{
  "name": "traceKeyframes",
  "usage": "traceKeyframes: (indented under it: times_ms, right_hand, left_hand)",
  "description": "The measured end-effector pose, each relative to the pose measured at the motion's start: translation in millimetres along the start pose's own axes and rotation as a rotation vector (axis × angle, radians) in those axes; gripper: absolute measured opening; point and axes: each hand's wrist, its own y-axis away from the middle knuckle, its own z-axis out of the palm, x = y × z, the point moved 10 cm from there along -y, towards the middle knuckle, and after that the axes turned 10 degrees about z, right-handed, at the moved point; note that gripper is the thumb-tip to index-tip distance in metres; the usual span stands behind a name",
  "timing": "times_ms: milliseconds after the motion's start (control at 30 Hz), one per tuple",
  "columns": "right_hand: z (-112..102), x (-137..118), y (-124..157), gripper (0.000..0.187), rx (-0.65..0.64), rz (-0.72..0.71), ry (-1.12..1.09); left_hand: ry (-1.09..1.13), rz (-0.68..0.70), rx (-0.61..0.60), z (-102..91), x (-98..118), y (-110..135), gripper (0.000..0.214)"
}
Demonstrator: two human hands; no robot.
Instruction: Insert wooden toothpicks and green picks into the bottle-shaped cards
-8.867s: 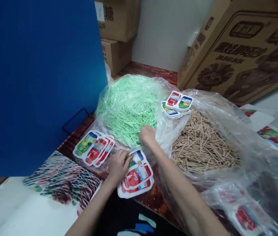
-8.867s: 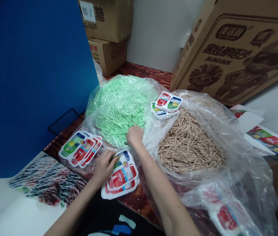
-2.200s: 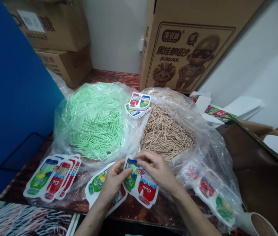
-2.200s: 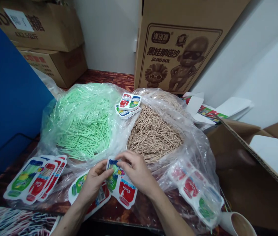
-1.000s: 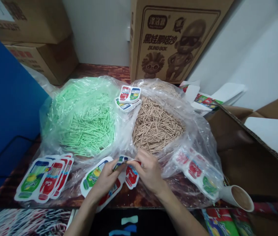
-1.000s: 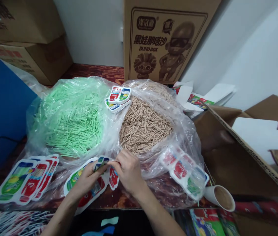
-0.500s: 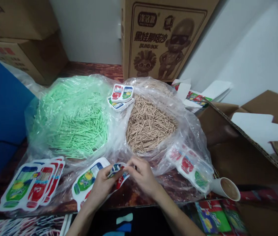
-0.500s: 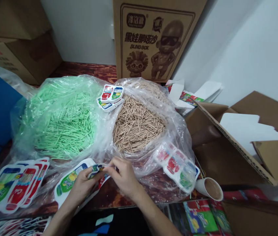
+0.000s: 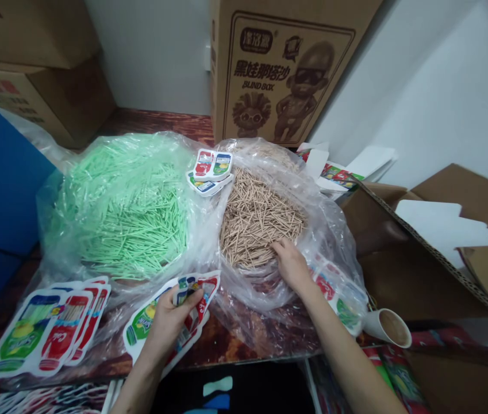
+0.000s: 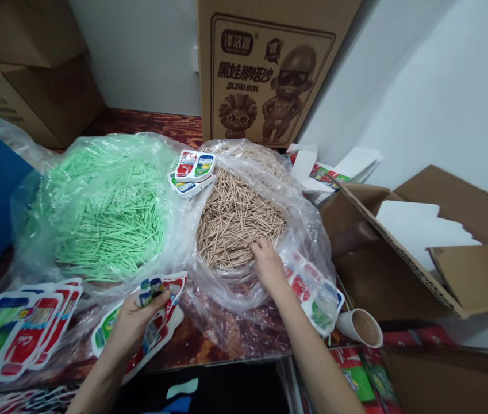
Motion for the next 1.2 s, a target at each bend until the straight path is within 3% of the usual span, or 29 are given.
traceKeyframes:
  times_ms: [367,633,833,1067,1200]
  right_hand:
    - [2.6,-7.0,-11.1,0.020,0.138,-0.060,0.291]
    - [3.2,-6.8,-1.7,0.018,0.186,-0.159,0.249]
    - [-8.8,-11.4,0.5,0.021,0.263,-0.203,0.052]
    - [6.2,-53.3,11.3,0.026,0.040,-0.334,-0.042]
    - [11.0,-54.7,16.6,0.040,-0.053,-0.327,-0.092]
  left_hand:
    - [0.045,0.078,-0.043,-3.7,13.2,0.5,0.020]
    - [0.108,0.038,0.024,-15.0,12.3,10.2,0.024]
    - [0.140,0.041,0.041,-17.8,12.2,9.8,0.025]
    - [0.097,0.058,0.052,-17.8,15.9,7.3,0.023]
    - [0.089,0.038,0.059,-17.3,15.6,7.4,0.024]
